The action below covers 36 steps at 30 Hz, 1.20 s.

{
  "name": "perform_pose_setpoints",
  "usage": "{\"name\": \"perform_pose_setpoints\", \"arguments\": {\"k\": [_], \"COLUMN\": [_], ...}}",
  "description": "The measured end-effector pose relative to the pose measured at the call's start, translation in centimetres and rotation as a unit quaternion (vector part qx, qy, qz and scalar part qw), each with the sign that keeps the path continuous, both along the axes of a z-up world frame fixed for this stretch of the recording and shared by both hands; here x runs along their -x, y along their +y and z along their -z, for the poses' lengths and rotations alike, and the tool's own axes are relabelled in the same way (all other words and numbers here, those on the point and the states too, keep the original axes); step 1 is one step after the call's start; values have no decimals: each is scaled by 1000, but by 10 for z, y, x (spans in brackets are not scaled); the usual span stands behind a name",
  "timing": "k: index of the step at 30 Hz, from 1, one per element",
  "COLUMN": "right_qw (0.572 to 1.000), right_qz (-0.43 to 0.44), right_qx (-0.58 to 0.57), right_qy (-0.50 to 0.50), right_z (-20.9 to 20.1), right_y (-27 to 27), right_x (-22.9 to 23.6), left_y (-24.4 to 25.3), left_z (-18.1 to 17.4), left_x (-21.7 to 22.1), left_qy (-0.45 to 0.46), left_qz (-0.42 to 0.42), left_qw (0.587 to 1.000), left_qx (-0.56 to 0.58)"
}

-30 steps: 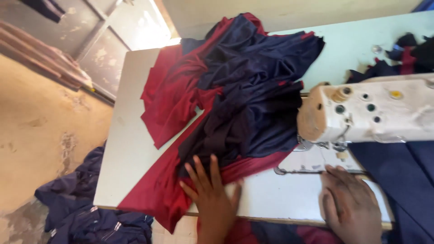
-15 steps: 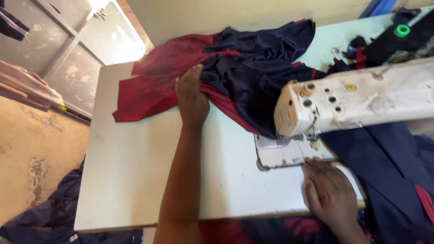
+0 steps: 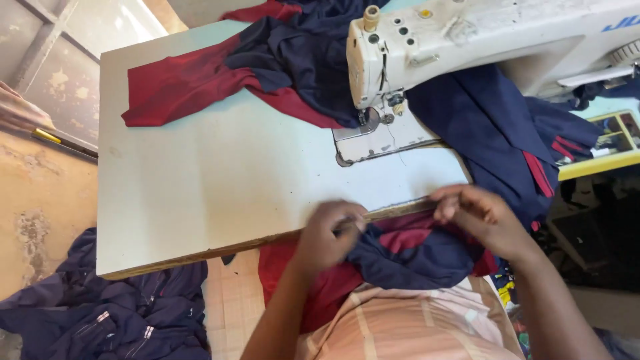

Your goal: Inspecting and folding red and blue garment pieces at a sewing station

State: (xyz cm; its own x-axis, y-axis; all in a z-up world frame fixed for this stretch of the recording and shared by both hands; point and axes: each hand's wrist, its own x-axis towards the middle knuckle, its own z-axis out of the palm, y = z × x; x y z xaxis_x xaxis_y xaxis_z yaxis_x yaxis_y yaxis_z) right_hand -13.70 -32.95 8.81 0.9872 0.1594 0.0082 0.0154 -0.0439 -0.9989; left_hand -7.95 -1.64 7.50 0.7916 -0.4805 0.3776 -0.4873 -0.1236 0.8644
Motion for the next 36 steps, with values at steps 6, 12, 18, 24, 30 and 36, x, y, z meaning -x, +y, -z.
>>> {"name": "perform_pose_setpoints", "arguments": {"k": [6,12,18,24,30,36], "right_qw": [896,987,988,939,682,636], "right_qz": [-134,-36,101,225,334,313], "right_qx": [422,111,116,-115,512,616], "right_qy": [-31,108,20,-233,-401,-344], "right_z": [52,-27,-69,-100,-63,-16], "right_y": [-5,-26,-53,-67,-112,-94], "right_x": [43,69,42,-52,-83,-21], "left_y": [-35,-38,-9,12,-25,-70], "left_z": [52,10,-79,-53,39,67], "left_x": [48,55,53,46,56,68], "left_qy": [-3,111,260,108,4,-170], "left_qz": [185,241,193,-53,28,62], "left_qw": [915,916,922,960,899,937], "left_qx": [-358,-301,-211,-252,-438,-298]}}
